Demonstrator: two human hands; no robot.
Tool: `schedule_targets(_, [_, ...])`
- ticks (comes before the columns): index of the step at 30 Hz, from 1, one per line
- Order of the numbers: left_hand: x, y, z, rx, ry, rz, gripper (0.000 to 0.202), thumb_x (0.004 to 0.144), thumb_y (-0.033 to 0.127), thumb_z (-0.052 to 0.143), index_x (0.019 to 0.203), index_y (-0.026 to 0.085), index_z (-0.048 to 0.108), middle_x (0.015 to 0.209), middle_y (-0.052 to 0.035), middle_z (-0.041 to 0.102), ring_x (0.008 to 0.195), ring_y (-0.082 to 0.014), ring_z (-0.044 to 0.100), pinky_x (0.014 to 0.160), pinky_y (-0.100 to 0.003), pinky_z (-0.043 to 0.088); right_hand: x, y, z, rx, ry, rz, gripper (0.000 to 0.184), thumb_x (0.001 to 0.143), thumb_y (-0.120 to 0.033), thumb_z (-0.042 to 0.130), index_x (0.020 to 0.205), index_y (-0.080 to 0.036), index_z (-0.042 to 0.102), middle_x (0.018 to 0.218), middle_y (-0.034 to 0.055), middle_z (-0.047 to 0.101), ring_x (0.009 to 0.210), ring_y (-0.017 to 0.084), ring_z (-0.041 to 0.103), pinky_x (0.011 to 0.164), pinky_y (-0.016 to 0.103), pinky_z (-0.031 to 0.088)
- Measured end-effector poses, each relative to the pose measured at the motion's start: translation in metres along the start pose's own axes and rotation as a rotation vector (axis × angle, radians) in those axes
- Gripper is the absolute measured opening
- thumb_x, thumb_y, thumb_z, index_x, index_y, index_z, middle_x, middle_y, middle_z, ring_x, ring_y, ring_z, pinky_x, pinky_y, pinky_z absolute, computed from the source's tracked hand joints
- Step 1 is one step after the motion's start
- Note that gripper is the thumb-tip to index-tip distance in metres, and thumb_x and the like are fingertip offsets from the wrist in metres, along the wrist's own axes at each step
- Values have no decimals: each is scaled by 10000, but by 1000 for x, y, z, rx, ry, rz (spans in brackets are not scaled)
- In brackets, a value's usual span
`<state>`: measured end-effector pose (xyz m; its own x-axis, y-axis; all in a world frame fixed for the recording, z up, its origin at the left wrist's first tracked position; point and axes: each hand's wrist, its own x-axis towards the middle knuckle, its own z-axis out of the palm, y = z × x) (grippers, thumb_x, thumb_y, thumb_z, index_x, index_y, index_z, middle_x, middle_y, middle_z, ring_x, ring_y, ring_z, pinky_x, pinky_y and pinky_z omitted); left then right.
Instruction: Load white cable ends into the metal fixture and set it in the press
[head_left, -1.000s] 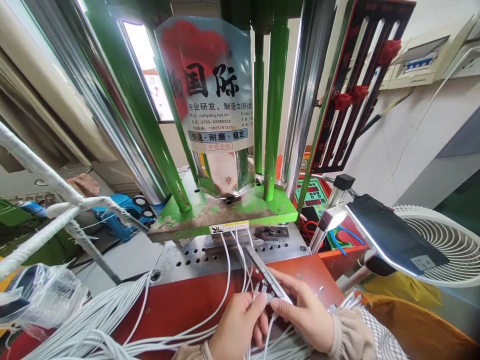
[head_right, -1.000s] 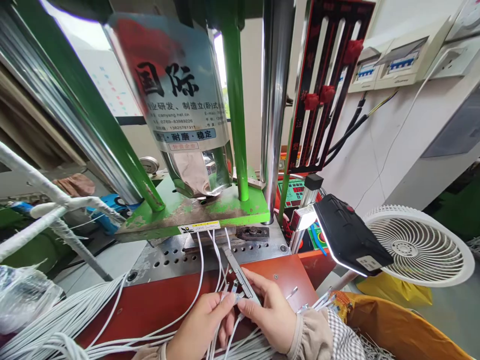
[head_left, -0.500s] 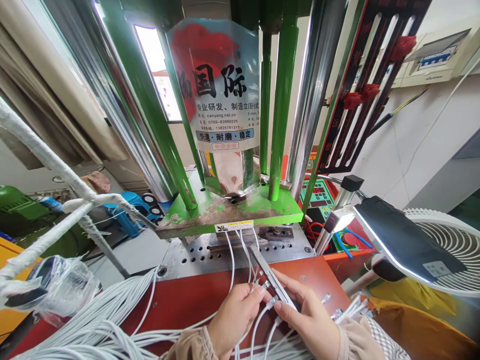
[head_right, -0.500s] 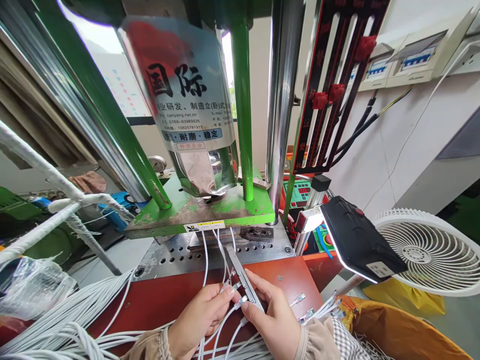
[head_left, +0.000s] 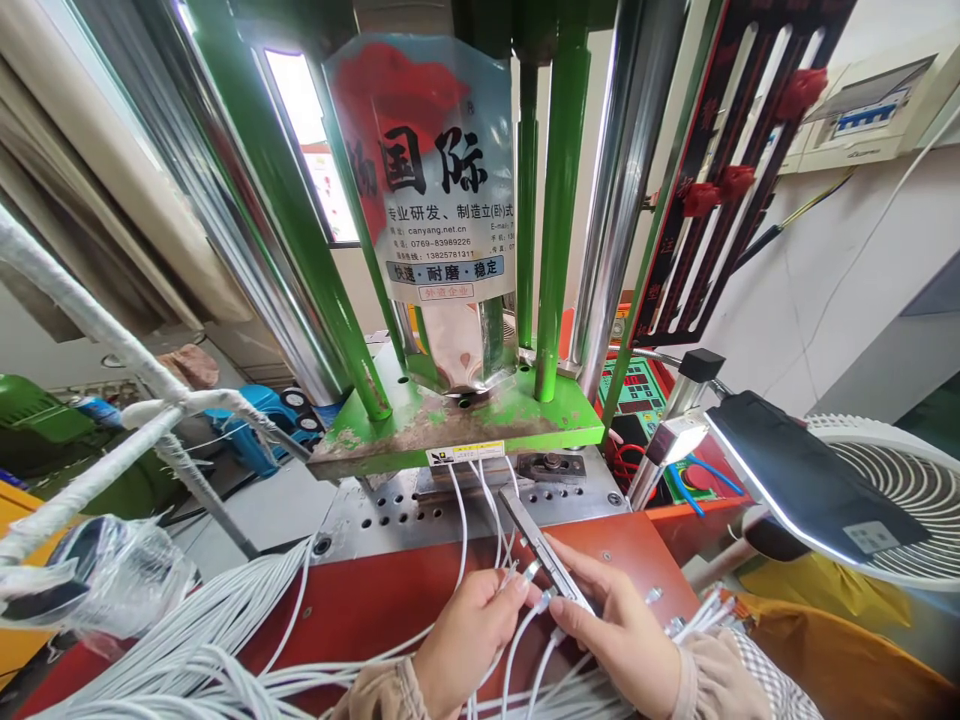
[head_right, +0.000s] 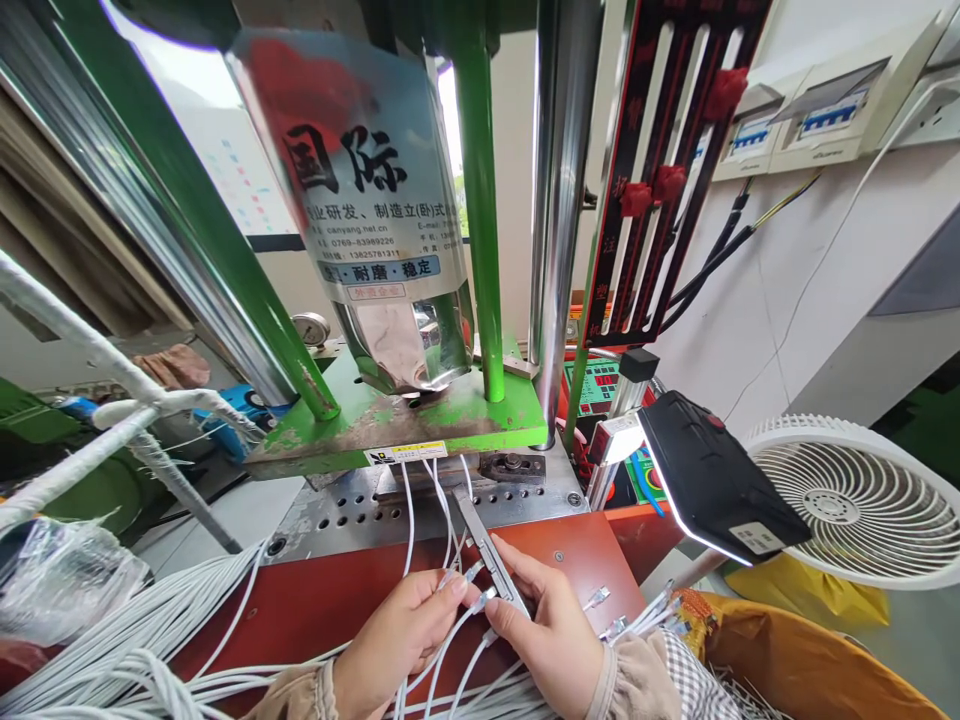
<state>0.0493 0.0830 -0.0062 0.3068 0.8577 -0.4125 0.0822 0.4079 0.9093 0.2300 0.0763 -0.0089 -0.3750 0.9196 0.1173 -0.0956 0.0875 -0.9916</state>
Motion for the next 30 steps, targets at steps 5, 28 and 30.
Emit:
schedule_targets(5, [4,-6,2,74,17,69,662,689,776,492,789,134,619,427,116,280,396,-54,193,414,-214,155,0,-2,-2,-114,-26,-17,533,866,-358,633,1360,-226,485,1347,76,549,1267,276,460,1105,460,307])
schedule_targets(28, [9,6,-9,344,246,152,418,838,515,408,696,176,605,461,79,285,495,-123,301,535,-240,279,0,13,-6,-183,-53,-4,553,872,-409,606,1370,-210,473,1386,98,507,1288,287,442,1107,468,315])
schedule_targets(30, [9,5,-9,345,242,156,409,840,507,409,694,177,603,461,79,288,489,-120,290,526,-239,271,0,12,-7,-160,-81,-13,536,878,-379,601,1371,-216,470,1383,84,513,1279,278,456,1100,451,336])
